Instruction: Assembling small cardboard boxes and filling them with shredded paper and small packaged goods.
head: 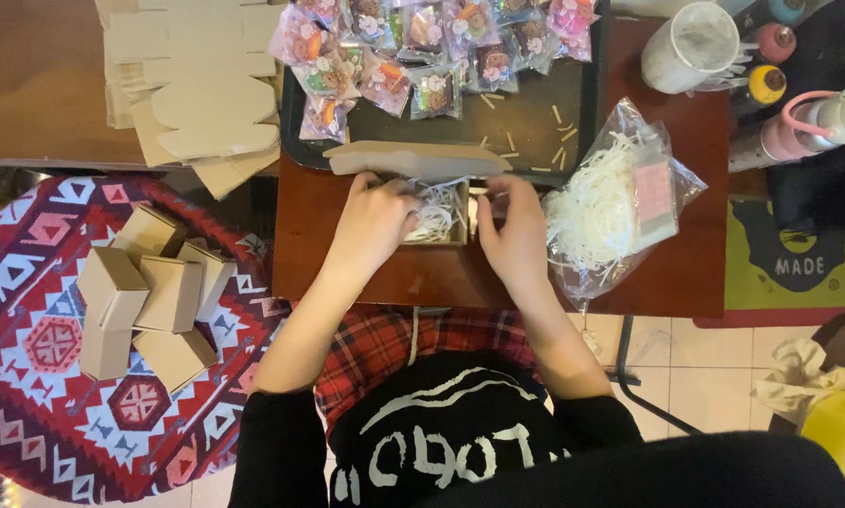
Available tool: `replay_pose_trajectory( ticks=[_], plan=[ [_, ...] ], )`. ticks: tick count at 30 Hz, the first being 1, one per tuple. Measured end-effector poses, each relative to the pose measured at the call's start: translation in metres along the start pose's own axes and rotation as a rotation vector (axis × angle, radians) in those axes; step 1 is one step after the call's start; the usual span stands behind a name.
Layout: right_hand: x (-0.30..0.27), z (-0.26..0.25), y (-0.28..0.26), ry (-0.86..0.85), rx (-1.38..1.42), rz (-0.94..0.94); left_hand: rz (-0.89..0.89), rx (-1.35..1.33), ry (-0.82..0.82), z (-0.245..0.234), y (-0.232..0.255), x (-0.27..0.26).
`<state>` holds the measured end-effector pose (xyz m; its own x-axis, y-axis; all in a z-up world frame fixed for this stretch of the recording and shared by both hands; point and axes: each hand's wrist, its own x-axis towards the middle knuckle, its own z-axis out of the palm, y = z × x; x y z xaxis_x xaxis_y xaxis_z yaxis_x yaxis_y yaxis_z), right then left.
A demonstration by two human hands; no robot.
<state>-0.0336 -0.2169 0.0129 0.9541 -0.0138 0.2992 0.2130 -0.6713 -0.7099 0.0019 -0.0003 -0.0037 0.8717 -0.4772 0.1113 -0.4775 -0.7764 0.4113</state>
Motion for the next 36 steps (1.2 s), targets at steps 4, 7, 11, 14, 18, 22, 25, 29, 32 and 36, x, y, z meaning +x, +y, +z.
replay_pose_trajectory(
  ticks=[4,7,11,14,18,22,25,29,32,36],
  plan=[
    [0.007,0.005,0.01,-0.024,0.026,0.153,0.073,-0.087,0.136,0.007,-0.003,-0.003],
    [0.008,0.012,0.029,-0.095,-0.003,0.202,0.108,-0.116,0.197,0.002,-0.002,-0.005],
    [0.005,0.016,0.047,-0.165,0.3,0.305,0.136,-0.128,0.155,0.0,-0.004,-0.006],
    [0.009,0.01,0.036,-0.169,0.384,0.32,0.124,-0.165,0.106,-0.001,-0.004,-0.009],
    [0.009,0.01,0.03,-0.171,0.339,0.362,0.121,-0.174,0.121,0.004,-0.004,-0.008],
    [0.006,0.011,0.032,-0.156,0.378,0.381,0.083,-0.126,0.158,0.01,-0.002,-0.006],
    [0.001,0.017,0.047,-0.126,0.422,0.307,0.058,-0.12,0.203,0.006,0.003,-0.005],
    [0.009,0.013,0.034,-0.127,0.524,0.259,0.003,-0.164,0.198,0.002,0.007,-0.003],
    [0.006,0.024,0.059,-0.173,0.572,0.442,0.014,-0.145,0.16,0.004,0.006,-0.002],
    [0.006,0.016,0.049,-0.148,0.546,0.546,0.039,-0.092,0.169,0.013,0.004,-0.003]
  ],
)
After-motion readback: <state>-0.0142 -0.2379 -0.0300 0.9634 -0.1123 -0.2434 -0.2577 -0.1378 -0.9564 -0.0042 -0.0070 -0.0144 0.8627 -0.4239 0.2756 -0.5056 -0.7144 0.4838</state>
